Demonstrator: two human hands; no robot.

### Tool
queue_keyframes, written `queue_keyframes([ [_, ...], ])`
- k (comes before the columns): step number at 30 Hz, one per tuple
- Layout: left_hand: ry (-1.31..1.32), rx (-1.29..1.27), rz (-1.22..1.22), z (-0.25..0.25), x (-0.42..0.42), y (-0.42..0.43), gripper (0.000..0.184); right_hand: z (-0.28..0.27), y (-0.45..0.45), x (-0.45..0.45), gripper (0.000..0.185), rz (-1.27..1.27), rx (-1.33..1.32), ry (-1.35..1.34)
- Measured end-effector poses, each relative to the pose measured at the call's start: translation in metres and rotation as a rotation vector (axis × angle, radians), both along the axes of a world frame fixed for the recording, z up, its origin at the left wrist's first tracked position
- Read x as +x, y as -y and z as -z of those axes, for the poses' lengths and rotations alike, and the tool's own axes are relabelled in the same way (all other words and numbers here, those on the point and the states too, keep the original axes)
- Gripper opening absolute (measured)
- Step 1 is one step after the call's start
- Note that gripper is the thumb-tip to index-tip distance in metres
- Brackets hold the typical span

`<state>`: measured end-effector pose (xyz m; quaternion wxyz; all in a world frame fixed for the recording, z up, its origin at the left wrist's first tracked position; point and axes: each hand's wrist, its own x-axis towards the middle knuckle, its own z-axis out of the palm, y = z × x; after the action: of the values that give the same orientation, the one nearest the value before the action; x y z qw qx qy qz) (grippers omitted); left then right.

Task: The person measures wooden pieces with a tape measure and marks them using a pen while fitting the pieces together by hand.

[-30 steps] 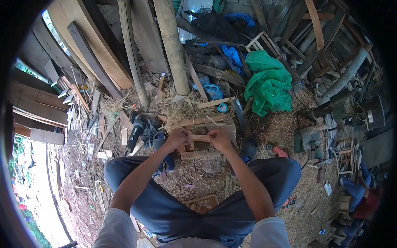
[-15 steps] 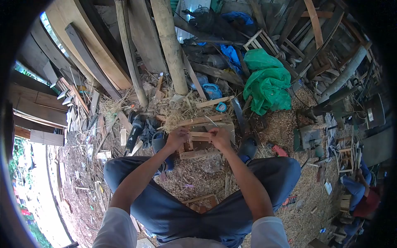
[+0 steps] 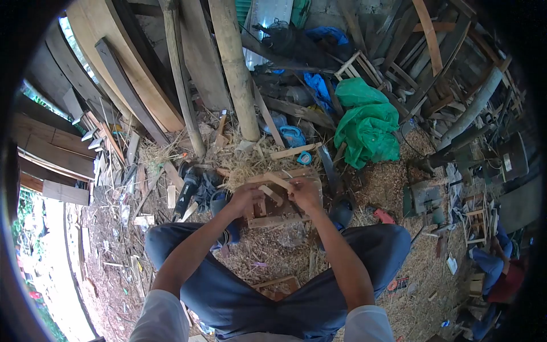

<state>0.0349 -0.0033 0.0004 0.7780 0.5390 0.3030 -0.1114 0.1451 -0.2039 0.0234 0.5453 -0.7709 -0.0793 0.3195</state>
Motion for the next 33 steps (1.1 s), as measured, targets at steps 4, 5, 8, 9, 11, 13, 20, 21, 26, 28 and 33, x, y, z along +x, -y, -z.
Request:
queue_keyframes([
  [4,0.187,-0.033,-0.155,-0.063,0.016,-0.008,0.027,-0.078,-0.002,0.004,0.039,0.048,0.285,-0.185],
  [5,0.239,-0.089,-0.203,-0.087,0.016,-0.008,0.028,-0.098,-0.001,0.001,0.039,0.046,0.289,-0.179],
  [8,0.324,-0.133,-0.232,-0.15,0.012,0.001,0.03,-0.147,0.001,-0.011,0.038,0.078,0.4,-0.281],
  [9,0.368,-0.076,-0.213,-0.167,0.009,0.005,0.031,-0.157,0.001,-0.017,0.039,0.09,0.423,-0.249],
  [11,0.432,-0.054,-0.184,-0.186,0.007,0.012,0.031,-0.174,0.002,-0.027,0.04,0.095,0.441,-0.217],
  [13,0.493,-0.034,-0.158,-0.2,0.004,0.016,0.031,-0.185,0.001,-0.035,0.04,0.066,0.527,-0.167],
  [20,0.606,0.016,-0.129,-0.221,0.008,0.012,0.035,-0.196,-0.002,-0.042,0.043,0.064,0.563,-0.141],
  [21,0.623,0.035,-0.116,-0.221,0.009,0.012,0.035,-0.196,-0.001,-0.043,0.042,0.035,0.557,-0.121],
  [26,0.52,0.034,-0.127,-0.188,0.02,0.013,0.037,-0.177,0.002,-0.035,0.038,0.031,0.479,-0.153],
  [28,0.449,0.008,-0.165,-0.148,0.026,0.015,0.04,-0.133,0.004,-0.022,0.029,0.096,0.379,-0.092],
  [33,0.212,0.543,0.017,-0.01,0.026,0.028,0.034,-0.001,0.027,-0.011,0.022,0.221,0.163,-0.076],
])
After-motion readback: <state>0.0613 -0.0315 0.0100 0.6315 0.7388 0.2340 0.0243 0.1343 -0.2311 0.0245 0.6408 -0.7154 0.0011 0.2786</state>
